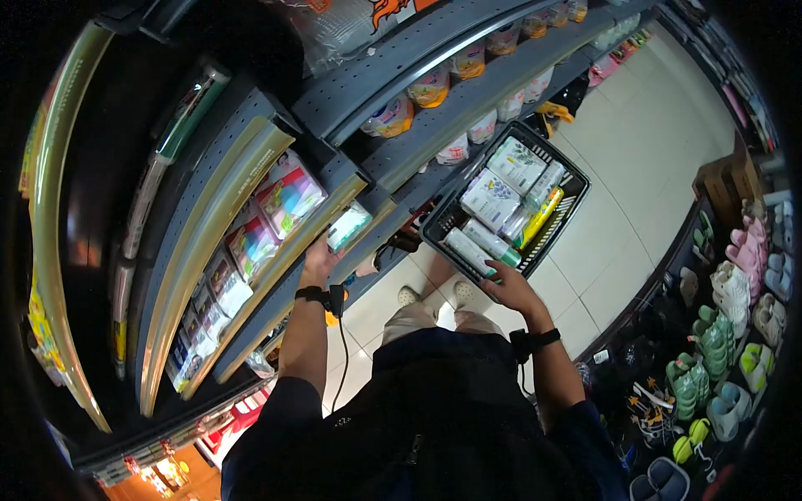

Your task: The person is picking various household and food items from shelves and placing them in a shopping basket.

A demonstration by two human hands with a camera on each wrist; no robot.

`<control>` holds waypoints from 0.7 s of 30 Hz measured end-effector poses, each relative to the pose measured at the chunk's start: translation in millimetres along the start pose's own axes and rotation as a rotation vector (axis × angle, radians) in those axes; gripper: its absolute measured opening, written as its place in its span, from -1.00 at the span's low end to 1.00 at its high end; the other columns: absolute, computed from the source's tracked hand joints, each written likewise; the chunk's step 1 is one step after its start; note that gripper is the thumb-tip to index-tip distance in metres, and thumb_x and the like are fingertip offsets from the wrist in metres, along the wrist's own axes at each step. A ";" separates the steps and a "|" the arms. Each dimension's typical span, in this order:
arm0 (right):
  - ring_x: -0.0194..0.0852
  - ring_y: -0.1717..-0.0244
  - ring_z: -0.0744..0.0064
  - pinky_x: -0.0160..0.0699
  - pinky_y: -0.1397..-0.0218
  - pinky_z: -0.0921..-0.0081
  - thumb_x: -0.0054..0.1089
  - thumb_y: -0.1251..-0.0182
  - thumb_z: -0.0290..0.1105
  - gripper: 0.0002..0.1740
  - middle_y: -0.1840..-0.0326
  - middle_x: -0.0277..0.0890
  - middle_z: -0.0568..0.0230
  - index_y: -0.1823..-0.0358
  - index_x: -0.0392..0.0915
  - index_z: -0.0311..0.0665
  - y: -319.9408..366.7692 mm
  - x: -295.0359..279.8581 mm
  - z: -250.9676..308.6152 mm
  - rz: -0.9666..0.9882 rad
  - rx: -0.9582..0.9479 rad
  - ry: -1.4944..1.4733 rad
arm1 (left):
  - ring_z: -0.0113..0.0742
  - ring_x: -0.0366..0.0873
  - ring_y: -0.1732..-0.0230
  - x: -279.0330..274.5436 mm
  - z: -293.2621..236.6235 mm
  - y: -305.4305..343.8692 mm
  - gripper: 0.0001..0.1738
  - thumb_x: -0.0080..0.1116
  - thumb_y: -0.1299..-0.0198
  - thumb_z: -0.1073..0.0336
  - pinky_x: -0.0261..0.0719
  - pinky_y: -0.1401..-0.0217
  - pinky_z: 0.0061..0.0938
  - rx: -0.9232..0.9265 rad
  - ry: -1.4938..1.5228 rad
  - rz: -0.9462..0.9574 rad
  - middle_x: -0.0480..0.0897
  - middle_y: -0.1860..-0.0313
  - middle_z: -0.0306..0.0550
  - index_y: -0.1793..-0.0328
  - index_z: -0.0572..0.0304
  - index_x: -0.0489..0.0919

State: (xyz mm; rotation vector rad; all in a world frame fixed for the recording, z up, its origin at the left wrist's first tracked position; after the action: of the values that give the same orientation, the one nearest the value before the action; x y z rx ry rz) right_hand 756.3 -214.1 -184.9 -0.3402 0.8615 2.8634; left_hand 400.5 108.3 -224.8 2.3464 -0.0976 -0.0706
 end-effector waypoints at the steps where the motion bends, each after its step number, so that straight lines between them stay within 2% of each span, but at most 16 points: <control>1: 0.67 0.11 0.28 0.60 0.02 0.37 0.28 -0.31 -0.26 -0.30 0.14 0.69 -0.05 -0.40 0.31 -0.45 6.0 -3.0 -9.7 -0.029 0.041 -0.029 | -0.21 0.46 -0.07 -2.9 3.2 -20.8 -0.60 0.13 -0.42 0.02 0.56 0.00 -0.16 -0.016 0.037 0.012 0.50 -0.14 -0.20 -0.30 -0.11 0.42; 2: 0.68 0.11 0.24 0.61 0.02 0.34 0.27 -0.31 -0.24 -0.31 0.14 0.70 -0.05 -0.39 0.32 -0.46 12.1 -6.2 -18.8 -0.059 0.082 -0.058 | -0.19 0.42 -0.09 -5.9 8.6 -41.4 -0.57 0.13 -0.42 0.04 0.59 0.05 -0.21 -0.032 0.073 0.023 0.46 -0.17 -0.18 -0.34 -0.13 0.38; 3: 0.70 0.11 0.16 0.60 0.00 0.29 0.25 -0.31 -0.23 -0.31 0.14 0.70 -0.05 -0.38 0.33 -0.46 17.3 -6.7 -24.1 -0.067 0.101 -0.077 | -0.21 0.41 -0.08 -11.3 16.1 -60.2 -0.64 0.11 -0.44 0.08 0.59 0.07 -0.24 -0.027 0.083 0.032 0.44 -0.19 -0.19 -0.29 -0.13 0.41; 4: 0.70 0.11 0.16 0.60 0.00 0.29 0.25 -0.31 -0.23 -0.31 0.14 0.70 -0.05 -0.38 0.33 -0.46 21.9 -7.8 -28.8 -0.078 0.109 -0.081 | -0.21 0.41 -0.08 -7.3 15.3 -64.0 -0.64 0.11 -0.44 0.08 0.59 0.07 -0.24 -0.033 0.075 0.043 0.44 -0.19 -0.19 -0.29 -0.13 0.41; 6: 0.70 0.11 0.12 0.60 -0.01 0.29 0.25 -0.31 -0.25 -0.33 0.16 0.70 -0.06 -0.38 0.34 -0.46 30.8 -14.6 -36.6 -0.159 0.121 0.084 | -0.27 0.46 -0.03 -13.0 6.6 -71.0 -0.73 0.06 -0.47 0.13 0.61 0.17 -0.29 0.062 0.078 -0.115 0.52 -0.12 -0.18 -0.20 -0.06 0.47; 10: 0.70 0.09 0.06 0.59 -0.03 0.26 0.26 -0.29 -0.25 -0.33 0.14 0.69 -0.08 -0.36 0.36 -0.45 37.8 -12.5 -45.0 -0.182 0.154 0.126 | -0.24 0.46 -0.07 -22.6 7.7 -78.1 -0.73 0.09 -0.46 0.14 0.60 0.08 -0.22 0.121 0.066 -0.047 0.51 -0.13 -0.19 -0.21 -0.06 0.46; 13: 0.70 0.06 0.03 0.59 -0.03 0.24 0.27 -0.29 -0.24 -0.34 0.14 0.70 -0.10 -0.35 0.37 -0.43 39.5 -11.0 -55.4 -0.201 0.216 0.131 | -0.21 0.42 -0.15 -15.4 5.0 -65.0 -0.70 0.12 -0.44 0.15 0.56 0.00 -0.15 0.070 0.146 -0.058 0.49 -0.17 -0.20 -0.22 -0.07 0.44; 15: 0.70 0.03 0.09 0.62 -0.03 0.27 0.26 -0.32 -0.27 -0.37 0.07 0.69 -0.15 -0.36 0.37 -0.44 36.0 -10.9 -58.9 -0.180 0.229 0.164 | -0.19 0.38 -0.19 -3.9 -2.1 -42.9 -0.65 0.16 -0.41 0.16 0.51 -0.05 -0.10 0.047 0.101 -0.144 0.46 -0.21 -0.20 -0.26 -0.09 0.42; 16: 0.70 0.03 0.09 0.62 -0.03 0.27 0.26 -0.32 -0.27 -0.37 0.07 0.69 -0.15 -0.36 0.37 -0.44 34.1 -12.5 -55.7 -0.179 0.229 0.166 | -0.19 0.38 -0.19 -6.3 1.5 -47.0 -0.65 0.16 -0.41 0.16 0.51 -0.05 -0.10 0.046 0.103 -0.146 0.46 -0.21 -0.20 -0.26 -0.09 0.42; 18: 0.71 0.04 0.08 0.62 -0.04 0.25 0.26 -0.33 -0.28 -0.37 0.08 0.69 -0.15 -0.35 0.37 -0.45 29.9 -13.4 -49.2 -0.154 0.220 0.158 | -0.19 0.37 -0.24 -11.2 5.1 -53.5 -0.48 0.15 -0.39 0.04 0.56 -0.05 -0.16 0.081 -0.026 -0.136 0.37 -0.36 -0.15 -0.41 -0.15 0.35; 19: 0.71 0.04 0.08 0.62 -0.04 0.25 0.26 -0.33 -0.28 -0.37 0.08 0.69 -0.15 -0.35 0.37 -0.45 27.8 -15.4 -53.9 -0.157 0.221 0.160 | -0.19 0.37 -0.24 -9.3 5.5 -53.7 -0.48 0.15 -0.39 0.04 0.56 -0.05 -0.16 0.080 -0.025 -0.132 0.37 -0.36 -0.15 -0.41 -0.15 0.35; 21: 0.70 0.17 0.08 0.60 0.07 0.24 0.27 -0.29 -0.23 -0.36 0.24 0.69 -0.07 -0.34 0.39 -0.40 21.6 -22.2 -58.4 -0.209 0.160 0.150 | -0.19 0.32 -0.28 -8.4 9.1 -53.3 -0.45 0.18 -0.37 0.03 0.54 -0.02 -0.12 0.049 -0.028 -0.171 0.34 -0.40 -0.20 -0.44 -0.17 0.33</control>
State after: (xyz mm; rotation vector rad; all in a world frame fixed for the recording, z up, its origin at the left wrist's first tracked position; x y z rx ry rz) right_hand 783.9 -265.9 -215.3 -0.5935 1.0087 2.5842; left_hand 394.0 140.0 -269.0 2.3991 0.0889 -0.1864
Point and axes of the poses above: each hand's wrist, its own y-axis away from the middle knuckle, its own x-axis out of the palm, z = x × y, the point moved 8 cm from there along -y, towards the middle knuckle
